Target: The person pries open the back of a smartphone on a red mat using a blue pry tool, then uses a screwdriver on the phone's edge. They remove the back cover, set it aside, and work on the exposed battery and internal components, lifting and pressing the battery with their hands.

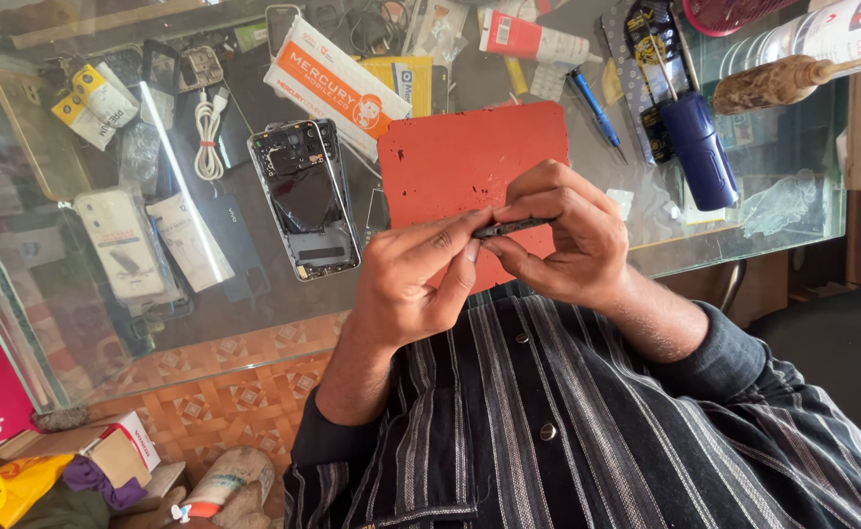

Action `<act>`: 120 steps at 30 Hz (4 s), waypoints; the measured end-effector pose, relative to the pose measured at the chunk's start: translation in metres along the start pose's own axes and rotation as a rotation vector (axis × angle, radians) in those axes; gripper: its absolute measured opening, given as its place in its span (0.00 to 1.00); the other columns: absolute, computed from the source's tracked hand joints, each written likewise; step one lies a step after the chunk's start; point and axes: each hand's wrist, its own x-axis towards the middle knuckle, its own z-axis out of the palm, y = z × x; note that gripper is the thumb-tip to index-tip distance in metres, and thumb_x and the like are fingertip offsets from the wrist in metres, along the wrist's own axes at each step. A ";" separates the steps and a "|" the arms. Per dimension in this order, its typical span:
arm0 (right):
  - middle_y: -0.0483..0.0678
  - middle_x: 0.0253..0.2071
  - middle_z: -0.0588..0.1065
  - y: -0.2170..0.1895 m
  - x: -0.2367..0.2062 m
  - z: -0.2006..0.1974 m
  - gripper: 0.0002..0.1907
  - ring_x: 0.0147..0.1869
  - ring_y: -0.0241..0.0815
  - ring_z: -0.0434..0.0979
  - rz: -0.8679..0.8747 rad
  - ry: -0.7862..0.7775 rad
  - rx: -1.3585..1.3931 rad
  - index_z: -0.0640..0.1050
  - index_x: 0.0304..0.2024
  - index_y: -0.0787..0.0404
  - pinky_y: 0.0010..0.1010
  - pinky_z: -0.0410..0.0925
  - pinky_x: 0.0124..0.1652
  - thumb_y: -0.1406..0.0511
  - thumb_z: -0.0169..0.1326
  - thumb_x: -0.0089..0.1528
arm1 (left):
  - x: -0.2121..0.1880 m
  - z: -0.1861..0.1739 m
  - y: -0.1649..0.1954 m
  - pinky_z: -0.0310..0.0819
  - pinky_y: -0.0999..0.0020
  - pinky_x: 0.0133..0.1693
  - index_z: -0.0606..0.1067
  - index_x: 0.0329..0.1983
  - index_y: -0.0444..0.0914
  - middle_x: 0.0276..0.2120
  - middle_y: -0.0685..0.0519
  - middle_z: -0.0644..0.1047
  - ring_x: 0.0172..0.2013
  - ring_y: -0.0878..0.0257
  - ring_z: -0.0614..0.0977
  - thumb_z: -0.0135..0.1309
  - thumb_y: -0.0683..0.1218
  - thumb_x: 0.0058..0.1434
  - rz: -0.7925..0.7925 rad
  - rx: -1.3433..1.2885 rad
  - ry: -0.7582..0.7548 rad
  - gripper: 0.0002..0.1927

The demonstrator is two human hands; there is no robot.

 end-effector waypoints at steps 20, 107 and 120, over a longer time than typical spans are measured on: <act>0.53 0.41 0.75 -0.005 -0.009 -0.005 0.16 0.44 0.45 0.79 -0.109 -0.061 0.004 0.75 0.43 0.68 0.34 0.73 0.42 0.72 0.69 0.59 | -0.012 -0.005 0.006 0.83 0.59 0.49 0.72 0.60 0.28 0.55 0.42 0.79 0.51 0.48 0.85 0.57 0.32 0.59 0.158 0.109 -0.166 0.24; 0.44 0.42 0.75 0.029 -0.023 -0.009 0.10 0.46 0.28 0.76 0.683 -0.072 0.562 0.72 0.47 0.67 0.22 0.71 0.45 0.69 0.57 0.66 | -0.004 0.046 0.001 0.75 0.64 0.63 0.68 0.64 0.27 0.58 0.40 0.79 0.60 0.57 0.81 0.50 0.34 0.71 -0.428 -0.518 0.260 0.19; 0.48 0.31 0.75 0.047 -0.044 0.011 0.15 0.28 0.35 0.74 1.170 0.045 0.983 0.75 0.47 0.70 0.25 0.67 0.27 0.64 0.43 0.69 | 0.017 0.039 -0.046 0.70 0.54 0.67 0.64 0.75 0.36 0.58 0.48 0.74 0.60 0.54 0.78 0.67 0.57 0.62 -0.140 -1.437 0.094 0.43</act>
